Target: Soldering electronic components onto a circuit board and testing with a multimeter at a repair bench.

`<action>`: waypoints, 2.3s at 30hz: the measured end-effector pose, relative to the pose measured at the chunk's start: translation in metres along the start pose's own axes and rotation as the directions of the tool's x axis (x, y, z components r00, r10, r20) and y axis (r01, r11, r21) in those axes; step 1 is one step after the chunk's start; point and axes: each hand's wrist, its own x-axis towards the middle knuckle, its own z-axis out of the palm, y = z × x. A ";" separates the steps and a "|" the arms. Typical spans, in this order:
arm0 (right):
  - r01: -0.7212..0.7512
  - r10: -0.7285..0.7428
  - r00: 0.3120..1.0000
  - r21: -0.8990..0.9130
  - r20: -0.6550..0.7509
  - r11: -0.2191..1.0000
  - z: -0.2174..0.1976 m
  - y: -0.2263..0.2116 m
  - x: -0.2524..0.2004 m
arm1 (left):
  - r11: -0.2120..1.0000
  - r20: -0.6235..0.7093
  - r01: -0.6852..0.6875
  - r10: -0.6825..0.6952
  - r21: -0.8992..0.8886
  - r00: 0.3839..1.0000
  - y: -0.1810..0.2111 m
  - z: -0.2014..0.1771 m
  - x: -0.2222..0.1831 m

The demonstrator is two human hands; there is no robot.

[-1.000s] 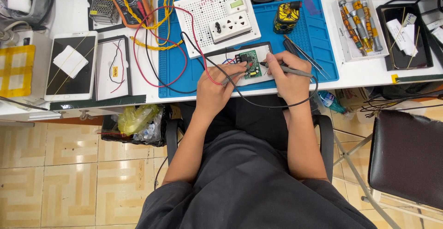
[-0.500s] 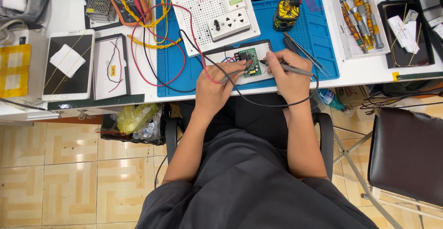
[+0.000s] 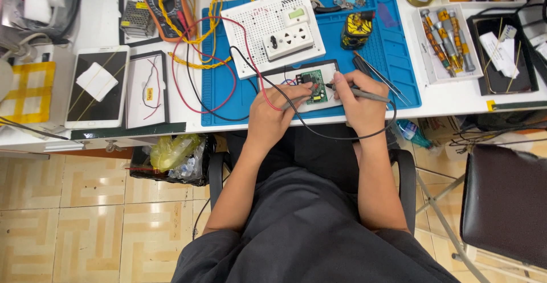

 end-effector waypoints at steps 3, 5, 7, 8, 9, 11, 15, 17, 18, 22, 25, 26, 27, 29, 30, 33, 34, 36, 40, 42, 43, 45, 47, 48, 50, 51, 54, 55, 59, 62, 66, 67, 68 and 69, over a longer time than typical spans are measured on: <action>-0.011 0.011 1.000 0.007 0.001 1.000 0.001 -0.001 0.001 | 1.000 0.003 0.007 -0.007 0.016 1.000 0.004 -0.003 0.001; -0.020 0.020 1.000 0.007 -0.004 1.000 0.001 -0.001 0.001 | 1.000 -0.001 0.021 -0.021 0.008 1.000 0.008 -0.005 0.002; -0.032 0.032 0.999 0.002 -0.019 0.999 0.001 -0.001 -0.001 | 0.999 0.018 0.034 -0.034 0.011 0.999 0.012 -0.008 0.004; -0.030 0.030 0.999 0.003 -0.018 1.000 0.001 0.000 0.000 | 0.999 0.016 0.033 -0.033 0.012 0.999 0.011 -0.007 0.002; -0.026 0.026 1.000 -0.006 -0.015 1.000 0.001 0.000 0.000 | 0.999 0.019 0.039 -0.039 0.020 0.999 0.009 -0.005 0.001; -0.019 0.018 1.000 -0.014 -0.013 1.000 0.001 0.001 -0.001 | 0.999 0.019 0.042 -0.042 0.029 0.999 0.007 -0.004 -0.001; -0.032 0.031 0.999 -0.025 -0.029 0.999 0.001 0.001 -0.001 | 0.999 0.023 0.036 -0.037 0.017 0.999 0.006 -0.004 -0.001; -0.035 0.034 0.999 -0.033 -0.025 0.999 0.001 0.001 -0.001 | 0.999 0.025 0.041 -0.041 0.018 0.999 0.006 -0.005 -0.001; -0.040 0.039 0.999 -0.026 -0.028 0.999 0.001 0.001 -0.001 | 0.999 0.031 0.045 -0.045 0.018 0.998 0.007 -0.005 0.000; -0.054 0.054 0.998 -0.033 -0.018 0.998 0.002 0.001 0.000 | 0.998 0.039 0.057 -0.057 0.024 0.998 0.008 -0.005 -0.001; -0.058 0.057 0.998 -0.035 -0.018 0.998 0.001 -0.002 -0.001 | 0.998 0.044 0.059 -0.060 0.025 0.997 0.006 -0.004 -0.001; -0.058 0.057 0.998 -0.036 -0.019 0.998 0.001 -0.001 -0.001 | 0.998 0.045 0.058 -0.059 0.024 0.997 0.006 -0.004 -0.002; -0.055 0.055 0.998 -0.026 -0.022 0.998 0.001 -0.001 -0.001 | 0.998 0.034 0.052 -0.054 0.032 0.998 0.005 -0.003 -0.002; -0.053 0.053 0.998 -0.016 -0.026 0.998 0.001 0.000 0.000 | 0.998 0.025 0.047 -0.048 0.040 0.999 0.005 -0.003 -0.002; -0.053 0.052 0.998 -0.022 -0.020 0.998 0.002 0.000 0.000 | 0.998 0.019 0.046 -0.047 0.048 0.999 0.006 -0.003 -0.002; -0.046 0.046 0.999 -0.027 -0.011 0.999 0.003 0.000 0.001 | 0.997 0.019 0.042 -0.043 0.059 0.999 0.008 -0.005 0.000; -0.041 0.041 0.999 -0.025 -0.004 0.999 0.004 0.001 0.000 | 0.997 0.024 0.042 -0.043 0.063 0.999 0.010 -0.006 0.000; -0.036 0.036 0.999 -0.029 -0.005 0.999 0.004 0.000 0.001 | 0.998 0.024 0.029 -0.030 0.063 0.999 0.008 -0.006 0.001; -0.018 0.017 1.000 -0.026 -0.012 1.000 0.004 0.000 0.000 | 0.999 0.023 0.011 -0.012 0.049 1.000 0.009 -0.006 0.003; -0.020 0.020 1.000 -0.055 -0.009 0.998 0.003 0.005 -0.002 | 0.999 0.041 0.015 -0.017 0.043 0.999 0.006 -0.003 0.000; 0.002 -0.002 1.000 -0.075 -0.006 0.997 0.004 0.007 0.000 | 0.999 0.042 0.004 -0.006 0.051 0.999 0.002 -0.003 0.001; -0.017 0.016 1.000 -0.049 -0.013 0.999 0.003 0.005 -0.001 | 1.000 0.042 0.003 -0.004 0.031 0.999 0.006 -0.005 0.003; -0.030 0.030 0.999 -0.021 -0.015 0.999 0.003 0.003 0.002 | 1.000 0.036 0.003 -0.003 0.015 0.999 0.006 -0.006 0.003; -0.027 0.027 0.999 0.001 -0.022 1.000 0.004 0.002 0.004 | 1.000 0.029 -0.003 0.002 0.016 1.000 0.005 -0.006 0.002; -0.024 0.024 0.999 0.023 -0.027 0.999 0.006 0.004 0.008 | 1.000 0.021 -0.006 0.006 0.016 1.000 0.001 -0.002 -0.001; -0.019 0.019 1.000 0.009 -0.011 1.000 0.008 0.007 0.008 | 0.999 -0.005 -0.007 0.008 0.031 1.000 -0.001 0.000 -0.003; -0.017 0.017 1.000 -0.008 0.001 1.000 0.011 0.008 0.007 | 1.000 -0.056 0.010 -0.009 0.018 0.998 -0.002 0.001 -0.004; -0.020 0.020 1.000 -0.011 0.002 1.000 0.011 0.007 0.007 | 0.999 -0.083 0.031 -0.032 -0.009 0.996 -0.001 0.001 -0.004; -0.009 0.009 1.000 -0.025 -0.003 1.000 0.011 0.003 0.004 | 1.000 -0.045 -0.016 0.017 0.018 0.999 -0.006 0.002 -0.005; -0.008 0.008 1.000 -0.020 -0.001 1.000 0.010 0.000 0.003 | 1.000 -0.054 -0.002 0.002 0.007 0.999 -0.003 0.000 -0.004; -0.019 0.020 0.999 0.027 -0.033 0.999 0.008 -0.002 0.014 | 1.000 -0.043 -0.006 0.007 0.025 0.999 -0.001 -0.003 -0.002; -0.039 0.042 0.998 0.051 -0.054 0.998 0.007 -0.002 0.016 | 1.000 -0.032 -0.007 0.007 0.029 0.999 0.000 -0.004 -0.002; -0.023 0.026 0.998 0.055 -0.054 0.998 0.007 -0.001 0.024 | 0.999 -0.043 -0.015 0.016 0.037 0.999 -0.002 -0.003 0.000; -0.023 0.025 0.998 0.029 -0.051 0.999 0.007 0.000 0.027 | 0.999 -0.047 -0.020 0.022 0.037 0.999 -0.002 -0.002 -0.001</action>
